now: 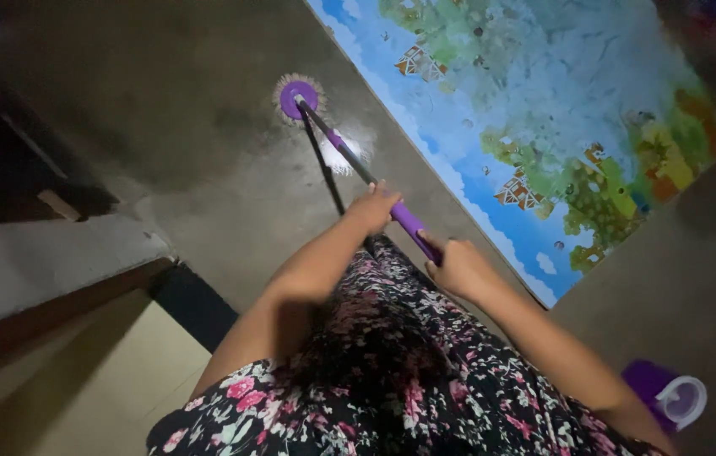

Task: Mopping a floor using a purple mop and bucket.

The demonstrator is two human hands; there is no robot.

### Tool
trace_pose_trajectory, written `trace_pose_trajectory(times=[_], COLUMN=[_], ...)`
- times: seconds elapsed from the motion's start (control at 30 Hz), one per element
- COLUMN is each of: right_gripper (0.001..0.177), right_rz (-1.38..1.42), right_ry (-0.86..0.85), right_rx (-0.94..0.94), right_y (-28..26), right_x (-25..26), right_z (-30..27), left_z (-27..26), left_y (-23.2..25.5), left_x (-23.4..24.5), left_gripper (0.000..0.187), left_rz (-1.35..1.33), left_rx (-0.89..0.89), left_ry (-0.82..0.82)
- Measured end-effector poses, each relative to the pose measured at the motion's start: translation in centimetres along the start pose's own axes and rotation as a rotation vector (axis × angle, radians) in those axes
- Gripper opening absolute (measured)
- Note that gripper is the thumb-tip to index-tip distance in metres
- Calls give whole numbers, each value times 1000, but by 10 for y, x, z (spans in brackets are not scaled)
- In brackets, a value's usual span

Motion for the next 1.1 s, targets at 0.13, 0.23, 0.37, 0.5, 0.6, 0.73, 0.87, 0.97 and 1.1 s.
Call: trace_pose_trajectory(times=[0.13, 0.23, 0.37, 0.5, 0.6, 0.73, 0.87, 0.97, 1.1], right_gripper=[67, 63, 70, 68, 67, 66, 65, 70, 72], right_rz=[15, -5, 5, -15, -19, -77, -194, -266, -283], right_ry=[14, 48, 38, 43, 52, 36, -47, -81, -81], right_rx=[32, 50, 110, 134, 153, 182, 141, 112, 127], right_y=[-11, -13, -9, 3, 19, 36, 45, 68, 92], right_x=[-13, -19, -19, -26, -28, -22, -6, -7, -9], right_z=[22, 24, 21, 13, 4, -11, -40, -55, -74], left_z=[9, 9, -7, -12, -9, -19, -21, -21, -25], left_y=[-28, -39, -19, -10, 1, 24, 45, 61, 85], left_x=[3, -1, 21, 8, -9, -10, -28, -44, -59], left_gripper=[48, 43, 54, 55, 56, 56, 54, 57, 55], left_rz=[-7, -38, -2, -9, -25, -90, -37, 0, -26], left_rx=[39, 26, 29, 75, 54, 58, 66, 22, -54], left_ry=[7, 16, 61, 14, 36, 52, 4, 73, 84])
Point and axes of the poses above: each hand's wrist, its own z-axis towards the middle knuckle, its own x-axis out of the back of the hand, y = z × x, the point moved 4 cm from there along z, towards the middle knuckle, and after that the axes turned 1 degree about z, right-handed, at the moved point
